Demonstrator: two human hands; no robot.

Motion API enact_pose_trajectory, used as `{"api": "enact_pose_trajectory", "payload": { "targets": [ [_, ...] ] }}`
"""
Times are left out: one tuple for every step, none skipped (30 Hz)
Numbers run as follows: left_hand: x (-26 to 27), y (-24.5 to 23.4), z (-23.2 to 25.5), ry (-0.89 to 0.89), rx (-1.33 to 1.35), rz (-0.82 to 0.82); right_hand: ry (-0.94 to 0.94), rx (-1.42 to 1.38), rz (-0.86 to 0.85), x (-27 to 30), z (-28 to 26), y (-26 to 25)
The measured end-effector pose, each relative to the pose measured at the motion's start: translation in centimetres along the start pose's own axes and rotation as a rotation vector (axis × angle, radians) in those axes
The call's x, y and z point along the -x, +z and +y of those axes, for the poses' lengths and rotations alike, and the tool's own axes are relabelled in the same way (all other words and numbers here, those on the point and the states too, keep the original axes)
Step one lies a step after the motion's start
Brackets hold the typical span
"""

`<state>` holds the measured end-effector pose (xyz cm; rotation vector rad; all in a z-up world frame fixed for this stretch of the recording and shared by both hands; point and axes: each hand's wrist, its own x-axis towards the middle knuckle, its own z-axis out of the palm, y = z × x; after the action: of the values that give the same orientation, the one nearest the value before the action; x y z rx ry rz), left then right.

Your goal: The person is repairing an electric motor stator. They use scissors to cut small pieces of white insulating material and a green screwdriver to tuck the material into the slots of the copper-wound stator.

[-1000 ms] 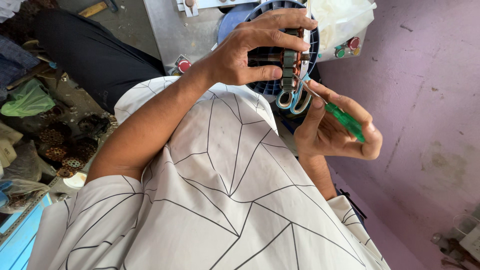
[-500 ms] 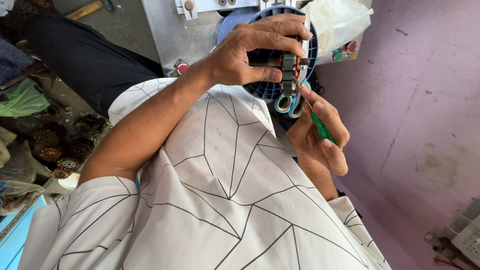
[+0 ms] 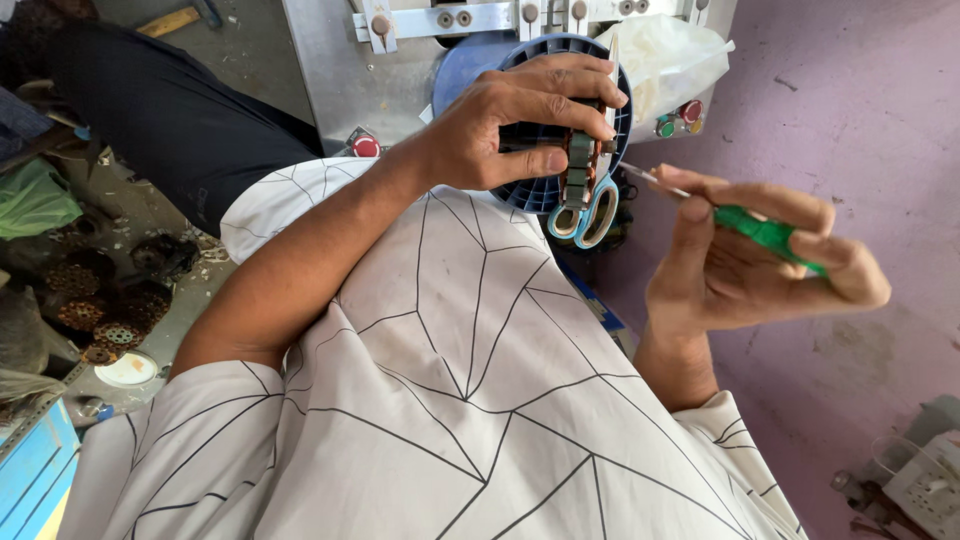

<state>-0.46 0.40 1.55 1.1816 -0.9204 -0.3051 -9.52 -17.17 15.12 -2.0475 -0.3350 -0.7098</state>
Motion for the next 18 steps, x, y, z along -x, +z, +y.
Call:
{"api": "enact_pose_trajectory", "payload": {
  "targets": [
    [0.1,0.3,-0.2,-0.003,0.000,-0.002,-0.043,-0.013,0.021,-0.1,0.5,-0.2],
    [0.3,0.4,-0.3,-0.004,-0.005,-0.004,0.022,-0.025,-0.024,0.4,0.4,-0.3],
    [0.3,0.5,-0.5,-0.005,-0.010,-0.005,0.089,-0.039,-0.067,0.9,0.5,-0.4],
    [0.2,0.5,-0.8,0.001,-0.020,-0.007,0.122,-0.053,-0.087,1.1,0.8,-0.5],
    [0.1,0.5,-0.9,0.011,-0.024,-0.007,0.155,-0.067,-0.106,1.3,1.0,-0.6],
    [0.1,0.6,-1.0,0.016,-0.030,-0.002,0.165,-0.082,-0.110,1.4,1.2,-0.6],
    [0.1,0.7,-0.9,0.021,-0.035,0.002,0.167,-0.109,-0.117,1.4,1.4,-0.6],
    [0.2,0.8,-0.9,0.028,-0.050,0.005,0.168,-0.137,-0.126,1.3,1.4,-0.6],
    [0.2,0.9,-0.8,0.034,-0.065,0.007,0.163,-0.176,-0.138,1.0,1.6,-0.7],
    [0.0,1.0,-0.7,0.046,-0.077,0.006,0.168,-0.185,-0.167,0.7,1.5,-0.8],
    [-0.1,1.0,-0.6,0.041,-0.065,0.006,0.173,-0.194,-0.196,0.2,1.6,-0.9],
    [0.0,1.0,-0.4,0.036,-0.055,0.003,0.192,-0.181,-0.240,-0.2,1.5,-1.2],
    [-0.1,0.9,-0.4,0.031,-0.045,0.000,0.216,-0.182,-0.277,-0.7,1.5,-1.4],
    [0.1,0.9,-0.3,0.036,-0.062,-0.003,0.250,-0.178,-0.316,-0.9,1.3,-1.7],
    [0.2,0.9,-0.3,0.041,-0.079,-0.006,0.290,-0.190,-0.347,-1.1,1.3,-1.8],
    [0.2,1.0,-0.4,0.047,-0.096,-0.009,0.292,-0.177,-0.363,-1.0,1.1,-1.9],
    [0.2,1.1,-0.4,0.048,-0.079,-0.007,0.293,-0.165,-0.379,-1.0,1.0,-1.9],
    [0.1,0.9,-0.4,0.051,-0.072,-0.004,0.249,-0.135,-0.381,-0.9,1.0,-1.6]
  ]
}}
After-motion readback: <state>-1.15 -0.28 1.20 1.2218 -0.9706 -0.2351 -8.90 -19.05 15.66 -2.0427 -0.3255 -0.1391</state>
